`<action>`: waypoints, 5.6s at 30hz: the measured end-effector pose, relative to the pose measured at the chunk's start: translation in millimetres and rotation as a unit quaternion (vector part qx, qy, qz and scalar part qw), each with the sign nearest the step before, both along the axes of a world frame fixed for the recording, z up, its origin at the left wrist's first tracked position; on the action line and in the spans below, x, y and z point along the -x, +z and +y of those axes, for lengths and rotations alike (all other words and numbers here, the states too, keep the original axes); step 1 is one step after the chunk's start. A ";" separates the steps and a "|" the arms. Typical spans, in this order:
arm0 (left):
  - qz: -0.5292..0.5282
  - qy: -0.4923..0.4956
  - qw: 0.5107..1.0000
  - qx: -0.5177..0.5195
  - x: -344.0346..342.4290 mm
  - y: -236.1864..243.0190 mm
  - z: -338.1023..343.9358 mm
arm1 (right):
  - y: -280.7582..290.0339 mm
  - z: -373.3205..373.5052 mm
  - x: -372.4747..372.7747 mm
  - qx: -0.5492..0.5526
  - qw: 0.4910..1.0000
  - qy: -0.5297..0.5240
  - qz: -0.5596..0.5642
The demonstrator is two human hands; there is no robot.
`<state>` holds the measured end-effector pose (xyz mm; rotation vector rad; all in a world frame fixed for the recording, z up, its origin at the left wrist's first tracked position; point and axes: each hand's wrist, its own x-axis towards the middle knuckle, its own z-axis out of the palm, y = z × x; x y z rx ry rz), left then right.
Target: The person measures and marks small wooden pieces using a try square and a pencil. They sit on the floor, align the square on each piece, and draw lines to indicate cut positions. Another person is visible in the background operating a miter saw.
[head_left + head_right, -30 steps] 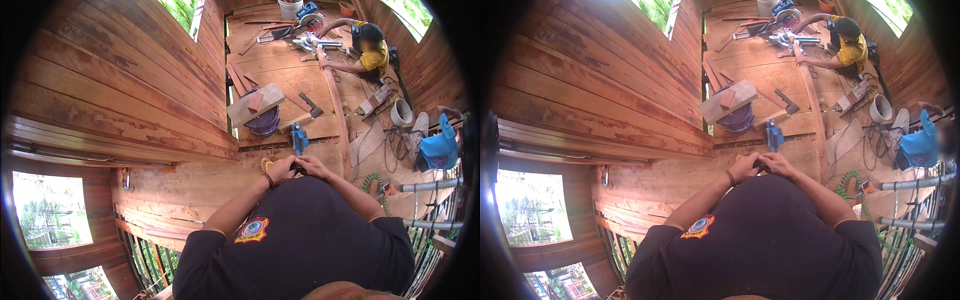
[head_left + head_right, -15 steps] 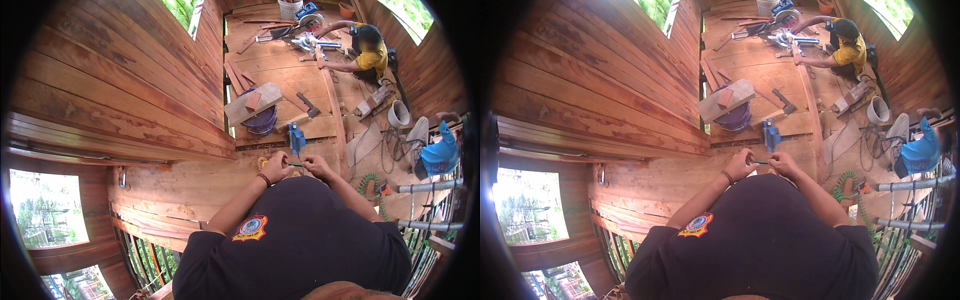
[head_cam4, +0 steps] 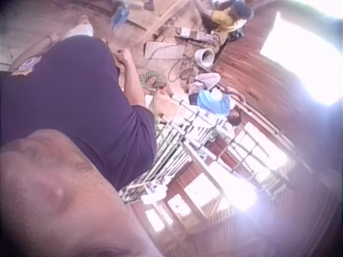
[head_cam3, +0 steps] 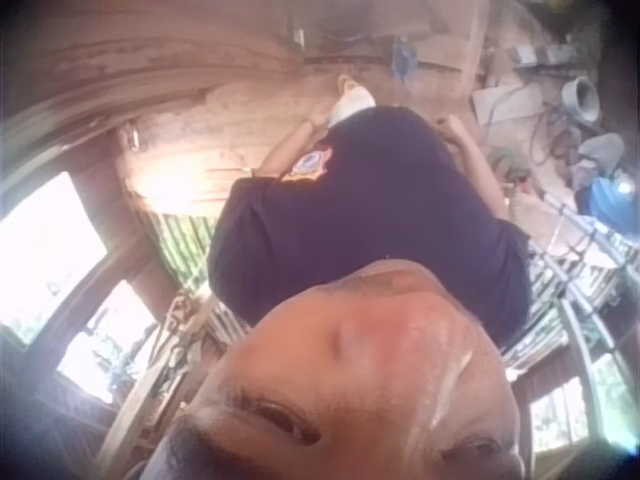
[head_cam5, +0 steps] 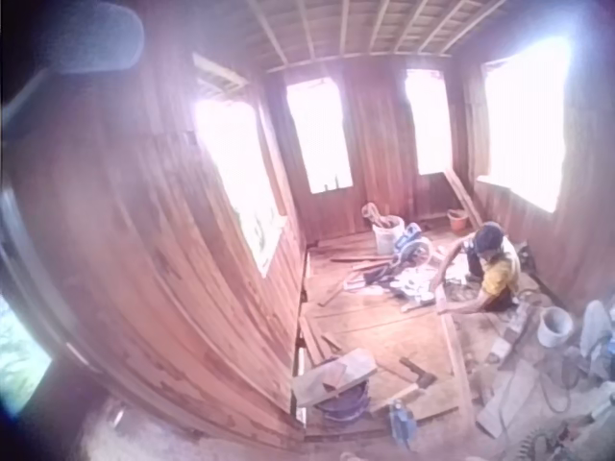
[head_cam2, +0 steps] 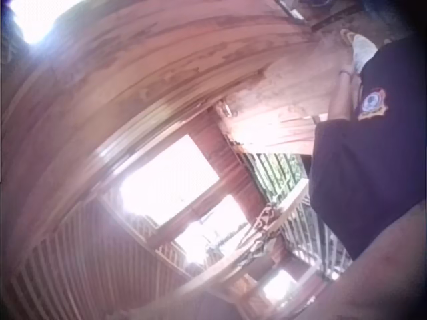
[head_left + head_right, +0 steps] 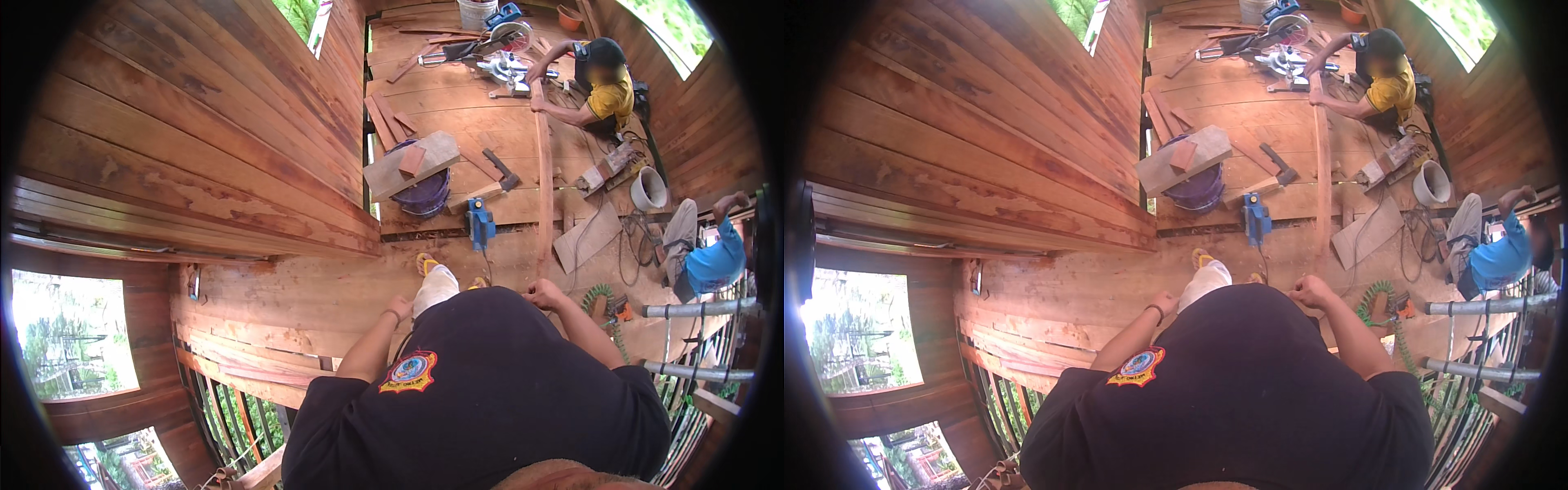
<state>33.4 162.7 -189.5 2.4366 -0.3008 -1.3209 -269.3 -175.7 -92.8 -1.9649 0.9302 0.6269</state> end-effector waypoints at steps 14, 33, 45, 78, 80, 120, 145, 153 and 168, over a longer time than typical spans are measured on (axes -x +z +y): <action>-0.013 -0.058 0.998 -0.010 5.7 10.3 -37.7 | -11.4 0.1 0.5 -0.004 0.999 0.036 0.003; 0.044 -0.063 0.997 -0.025 -5.6 -18.6 -13.5 | -13.9 4.8 7.0 -0.044 0.999 0.004 0.001; 0.007 -0.088 0.995 -0.040 -7.1 -6.2 -12.7 | -24.7 9.9 13.6 -0.060 0.998 -0.022 -0.020; 0.016 -0.102 0.993 -0.056 -9.6 -6.1 -33.1 | -54.7 10.2 22.6 -0.120 0.980 -0.157 0.020; 0.031 -0.099 0.993 -0.064 -10.7 -5.5 -34.3 | -58.2 11.8 23.6 -0.119 0.981 -0.156 -0.007; -0.007 -0.131 0.991 -0.020 -9.3 1.8 -33.9 | -71.5 23.4 24.1 -0.051 0.989 -0.135 -0.037; -0.060 -0.049 0.997 0.000 -118.7 -32.7 -108.2 | -88.8 25.9 37.1 -0.026 0.946 -0.319 0.055; -0.191 0.012 0.981 -0.013 -248.2 -53.4 -281.0 | -52.0 15.7 -4.0 0.018 0.943 -0.268 0.196; -0.275 -0.035 0.956 -0.097 -298.6 -106.9 -394.5 | -21.8 -11.7 -99.7 -0.068 0.900 -0.406 0.143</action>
